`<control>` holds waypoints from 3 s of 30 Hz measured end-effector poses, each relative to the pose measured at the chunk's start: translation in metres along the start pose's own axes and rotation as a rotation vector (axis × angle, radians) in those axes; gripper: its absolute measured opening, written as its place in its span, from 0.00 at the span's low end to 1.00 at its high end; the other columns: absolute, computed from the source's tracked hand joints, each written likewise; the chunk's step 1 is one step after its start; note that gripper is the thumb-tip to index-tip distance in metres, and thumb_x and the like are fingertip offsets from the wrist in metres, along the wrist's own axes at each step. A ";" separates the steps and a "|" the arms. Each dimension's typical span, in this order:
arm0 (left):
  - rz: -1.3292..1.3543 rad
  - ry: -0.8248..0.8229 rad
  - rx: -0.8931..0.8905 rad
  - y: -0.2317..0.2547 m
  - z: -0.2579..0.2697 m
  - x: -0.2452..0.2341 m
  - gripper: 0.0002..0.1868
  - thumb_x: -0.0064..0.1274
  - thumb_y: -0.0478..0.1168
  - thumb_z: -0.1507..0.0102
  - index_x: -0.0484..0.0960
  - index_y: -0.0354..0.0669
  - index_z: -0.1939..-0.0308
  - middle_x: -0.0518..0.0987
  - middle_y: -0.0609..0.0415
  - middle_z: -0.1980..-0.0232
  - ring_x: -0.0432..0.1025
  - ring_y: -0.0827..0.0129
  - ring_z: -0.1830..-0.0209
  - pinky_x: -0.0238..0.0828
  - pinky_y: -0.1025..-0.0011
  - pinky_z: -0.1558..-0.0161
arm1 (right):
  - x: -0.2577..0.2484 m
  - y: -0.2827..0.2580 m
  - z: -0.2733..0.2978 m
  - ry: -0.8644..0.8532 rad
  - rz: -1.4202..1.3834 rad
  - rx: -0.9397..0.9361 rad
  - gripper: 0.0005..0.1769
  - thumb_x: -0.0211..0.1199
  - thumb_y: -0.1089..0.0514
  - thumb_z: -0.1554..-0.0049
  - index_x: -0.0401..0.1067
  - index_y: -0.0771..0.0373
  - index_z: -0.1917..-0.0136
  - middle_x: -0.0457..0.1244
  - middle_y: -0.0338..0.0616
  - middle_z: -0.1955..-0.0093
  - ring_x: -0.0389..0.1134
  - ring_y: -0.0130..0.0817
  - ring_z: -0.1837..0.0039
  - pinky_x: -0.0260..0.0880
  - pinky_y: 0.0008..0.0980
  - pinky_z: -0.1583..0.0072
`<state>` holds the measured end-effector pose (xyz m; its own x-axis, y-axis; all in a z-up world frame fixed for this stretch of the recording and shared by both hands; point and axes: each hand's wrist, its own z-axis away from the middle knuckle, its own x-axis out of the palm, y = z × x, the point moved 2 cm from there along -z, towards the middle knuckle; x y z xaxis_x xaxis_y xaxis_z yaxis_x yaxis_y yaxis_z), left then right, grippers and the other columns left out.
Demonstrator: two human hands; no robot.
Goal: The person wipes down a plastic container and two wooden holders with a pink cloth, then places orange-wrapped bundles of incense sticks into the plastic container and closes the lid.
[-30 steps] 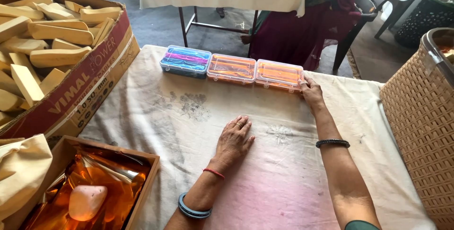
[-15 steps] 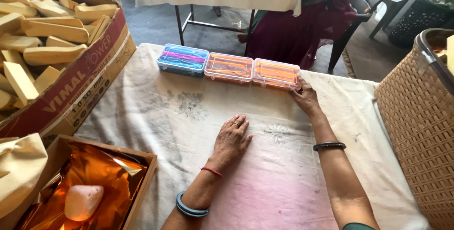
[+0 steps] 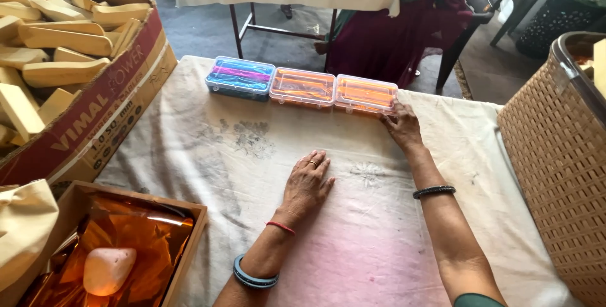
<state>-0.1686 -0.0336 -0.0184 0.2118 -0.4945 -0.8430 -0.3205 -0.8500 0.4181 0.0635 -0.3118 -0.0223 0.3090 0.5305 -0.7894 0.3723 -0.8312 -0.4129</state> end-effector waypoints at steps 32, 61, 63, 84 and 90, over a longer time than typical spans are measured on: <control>-0.015 0.031 0.037 0.000 0.005 -0.004 0.29 0.50 0.51 0.33 0.74 0.41 0.32 0.67 0.49 0.25 0.56 0.58 0.22 0.48 0.57 0.25 | 0.036 -0.097 -0.002 0.049 0.345 -0.221 0.27 0.62 0.39 0.39 0.74 0.52 0.31 0.64 0.46 0.29 0.61 0.44 0.26 0.54 0.56 0.31; -0.118 -0.376 0.449 0.117 0.151 -0.037 0.40 0.32 0.67 0.31 0.54 0.54 0.20 0.49 0.50 0.16 0.40 0.56 0.17 0.29 0.51 0.22 | -0.289 0.086 0.453 -0.281 0.698 0.273 0.32 0.41 0.38 0.42 0.59 0.42 0.26 0.51 0.44 0.23 0.44 0.42 0.21 0.44 0.50 0.27; -0.055 -0.376 0.537 0.140 0.184 -0.033 0.41 0.35 0.68 0.31 0.57 0.51 0.20 0.50 0.48 0.17 0.41 0.55 0.17 0.30 0.50 0.23 | -0.319 0.063 0.489 -0.256 0.707 0.339 0.32 0.47 0.39 0.43 0.61 0.43 0.26 0.53 0.43 0.24 0.49 0.43 0.22 0.49 0.50 0.27; 1.264 -0.368 -0.351 0.128 0.132 0.013 0.21 0.48 0.45 0.31 0.80 0.37 0.39 0.86 0.47 0.49 0.81 0.65 0.50 0.80 0.68 0.48 | -0.488 -0.001 0.239 0.383 0.367 0.060 0.06 0.65 0.60 0.32 0.79 0.62 0.43 0.72 0.48 0.47 0.74 0.35 0.52 0.78 0.32 0.48; 1.256 -0.379 -0.324 0.124 0.136 0.025 0.20 0.50 0.43 0.32 0.81 0.36 0.39 0.86 0.47 0.50 0.81 0.67 0.52 0.80 0.70 0.49 | -0.457 0.006 0.161 0.191 0.430 0.093 0.17 0.69 0.60 0.42 0.77 0.58 0.39 0.71 0.47 0.42 0.72 0.39 0.43 0.74 0.40 0.39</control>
<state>-0.3289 -0.1269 -0.0331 -0.3436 -0.9277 0.1460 0.1343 0.1053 0.9853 -0.2164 -0.5860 0.2630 0.5766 0.1495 -0.8032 0.0987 -0.9887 -0.1132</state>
